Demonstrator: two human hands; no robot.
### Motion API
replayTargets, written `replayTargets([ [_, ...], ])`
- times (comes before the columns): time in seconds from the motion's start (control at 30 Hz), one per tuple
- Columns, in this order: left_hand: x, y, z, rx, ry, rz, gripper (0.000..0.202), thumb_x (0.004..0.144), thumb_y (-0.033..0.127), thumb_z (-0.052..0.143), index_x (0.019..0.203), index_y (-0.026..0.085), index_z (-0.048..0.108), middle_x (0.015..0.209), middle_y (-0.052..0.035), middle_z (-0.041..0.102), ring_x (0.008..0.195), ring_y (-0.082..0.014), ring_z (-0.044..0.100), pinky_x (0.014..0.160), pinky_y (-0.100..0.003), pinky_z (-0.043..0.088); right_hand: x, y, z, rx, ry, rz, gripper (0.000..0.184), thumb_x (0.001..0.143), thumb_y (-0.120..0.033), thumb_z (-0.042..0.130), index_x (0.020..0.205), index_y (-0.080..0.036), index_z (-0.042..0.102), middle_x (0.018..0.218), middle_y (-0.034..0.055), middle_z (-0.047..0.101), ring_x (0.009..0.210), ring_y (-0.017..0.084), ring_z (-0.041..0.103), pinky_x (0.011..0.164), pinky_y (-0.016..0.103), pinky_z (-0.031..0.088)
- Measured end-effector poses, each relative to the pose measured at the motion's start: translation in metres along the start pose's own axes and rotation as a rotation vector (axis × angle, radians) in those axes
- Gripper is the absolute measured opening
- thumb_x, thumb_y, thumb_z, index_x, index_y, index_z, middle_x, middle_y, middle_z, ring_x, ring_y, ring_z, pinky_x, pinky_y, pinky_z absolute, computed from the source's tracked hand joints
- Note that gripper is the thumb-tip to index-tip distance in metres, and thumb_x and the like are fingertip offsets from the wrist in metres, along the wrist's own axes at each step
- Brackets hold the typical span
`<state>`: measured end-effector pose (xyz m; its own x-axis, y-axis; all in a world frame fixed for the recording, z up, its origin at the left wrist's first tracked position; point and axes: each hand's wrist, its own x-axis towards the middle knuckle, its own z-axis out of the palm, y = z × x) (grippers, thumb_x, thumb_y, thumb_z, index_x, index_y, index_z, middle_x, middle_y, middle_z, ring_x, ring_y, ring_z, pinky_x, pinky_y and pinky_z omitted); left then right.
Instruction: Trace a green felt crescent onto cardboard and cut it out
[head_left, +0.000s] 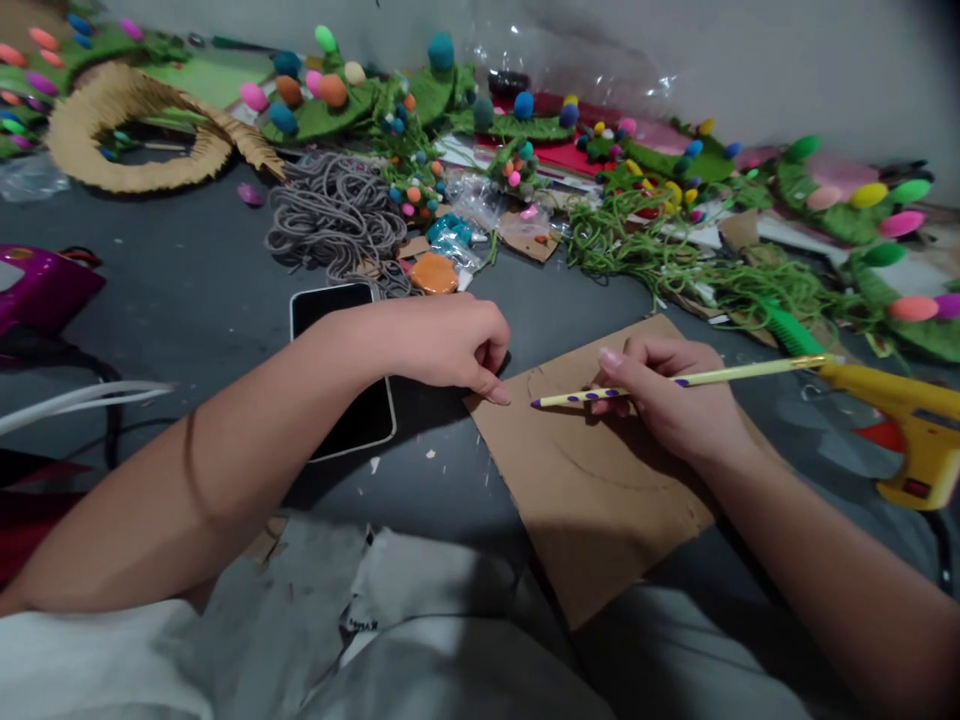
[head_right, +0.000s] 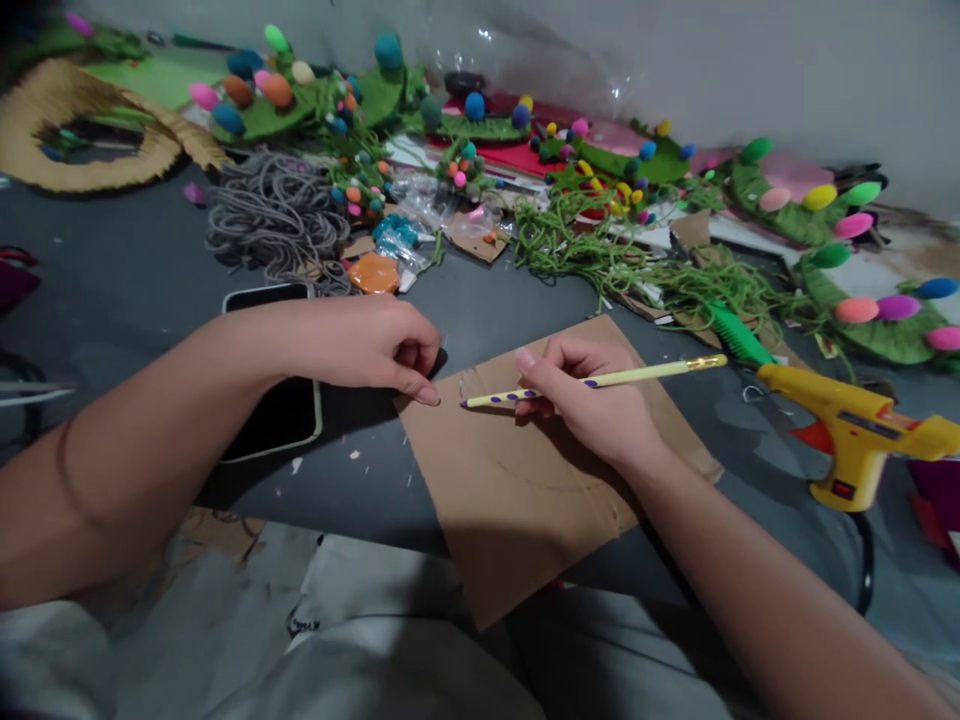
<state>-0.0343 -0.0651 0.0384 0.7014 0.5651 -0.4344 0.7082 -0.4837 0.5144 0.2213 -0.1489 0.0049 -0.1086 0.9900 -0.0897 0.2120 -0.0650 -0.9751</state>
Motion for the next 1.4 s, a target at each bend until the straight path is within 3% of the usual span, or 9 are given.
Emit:
replayTargets([
  [0.23,-0.0007,0.0034,-0.0011,0.005,-0.010,0.008,0.027,0.086,0.045,0.081,0.084,0.019,0.075,0.079,-0.0014,0.077,0.064,-0.0134,0.063,0.059,-0.027,0.035,0.0029,0.0033,0.0005,0.057,0.140,-0.026,0.044,0.089,-0.050,0.083,0.060,-0.024,0.061,0.062,0.0017,0.070,0.057,0.016,0.069,0.047,0.025,0.050],
  [0.4,-0.0006,0.0029,-0.0010,0.017,-0.018,0.009,0.029,0.087,0.047,0.080,0.086,0.019,0.075,0.080,-0.0016,0.077,0.065,-0.0134,0.063,0.059,-0.027,0.035,0.0017,0.0013,0.0010,-0.012,0.025,-0.002,0.050,0.087,-0.055,0.084,0.057,-0.023,0.060,0.057,0.0021,0.068,0.053,0.016,0.068,0.047,0.026,0.052],
  [0.57,-0.0010,0.0005,0.0000,0.017,-0.018,0.009,0.029,0.088,0.048,0.080,0.089,0.019,0.075,0.083,-0.0021,0.079,0.067,-0.0140,0.064,0.060,-0.027,0.036,0.0013,0.0011,0.0031,0.004,0.190,-0.047,0.044,0.090,-0.055,0.082,0.063,-0.025,0.063,0.066,0.0033,0.074,0.056,0.016,0.068,0.048,0.027,0.051],
  [0.77,-0.0018,0.0010,-0.0010,0.021,-0.020,0.005,0.030,0.088,0.049,0.080,0.086,0.019,0.076,0.082,-0.0028,0.078,0.068,-0.0149,0.065,0.060,-0.027,0.035,-0.0005,0.0015,0.0013,-0.046,0.059,-0.012,0.048,0.087,-0.055,0.084,0.057,-0.024,0.063,0.058,0.0037,0.070,0.053,0.017,0.068,0.047,0.027,0.051],
  [0.93,-0.0022,0.0015,-0.0011,0.022,-0.021,0.011,0.028,0.088,0.047,0.079,0.088,0.019,0.075,0.084,-0.0030,0.078,0.068,-0.0148,0.064,0.061,-0.027,0.035,0.0011,0.0021,0.0024,-0.007,0.194,-0.050,0.041,0.091,-0.056,0.080,0.066,-0.027,0.066,0.071,0.0037,0.076,0.057,0.016,0.068,0.050,0.029,0.053],
  [1.1,-0.0029,0.0021,-0.0015,0.030,-0.020,0.009,0.030,0.088,0.048,0.079,0.089,0.019,0.076,0.087,-0.0043,0.079,0.069,-0.0150,0.065,0.062,-0.027,0.036,0.0001,0.0012,0.0021,-0.041,0.059,-0.025,0.047,0.088,-0.058,0.082,0.060,-0.026,0.064,0.061,0.0038,0.072,0.057,0.019,0.071,0.050,0.030,0.053],
  [1.27,-0.0030,0.0019,-0.0019,0.023,-0.017,0.018,0.029,0.089,0.048,0.079,0.090,0.019,0.076,0.088,-0.0041,0.079,0.069,-0.0149,0.065,0.061,-0.026,0.036,0.0008,0.0012,0.0049,-0.060,0.256,-0.081,0.040,0.091,-0.055,0.080,0.067,-0.027,0.067,0.070,0.0032,0.075,0.056,0.015,0.066,0.053,0.029,0.054],
  [1.4,-0.0035,0.0035,-0.0020,0.039,-0.012,0.017,0.029,0.089,0.047,0.079,0.087,0.019,0.075,0.084,-0.0035,0.078,0.066,-0.0144,0.063,0.058,-0.027,0.035,-0.0010,0.0027,0.0036,-0.047,0.124,-0.056,0.044,0.091,-0.056,0.079,0.063,-0.026,0.065,0.065,0.0033,0.074,0.058,0.018,0.070,0.053,0.030,0.054],
])
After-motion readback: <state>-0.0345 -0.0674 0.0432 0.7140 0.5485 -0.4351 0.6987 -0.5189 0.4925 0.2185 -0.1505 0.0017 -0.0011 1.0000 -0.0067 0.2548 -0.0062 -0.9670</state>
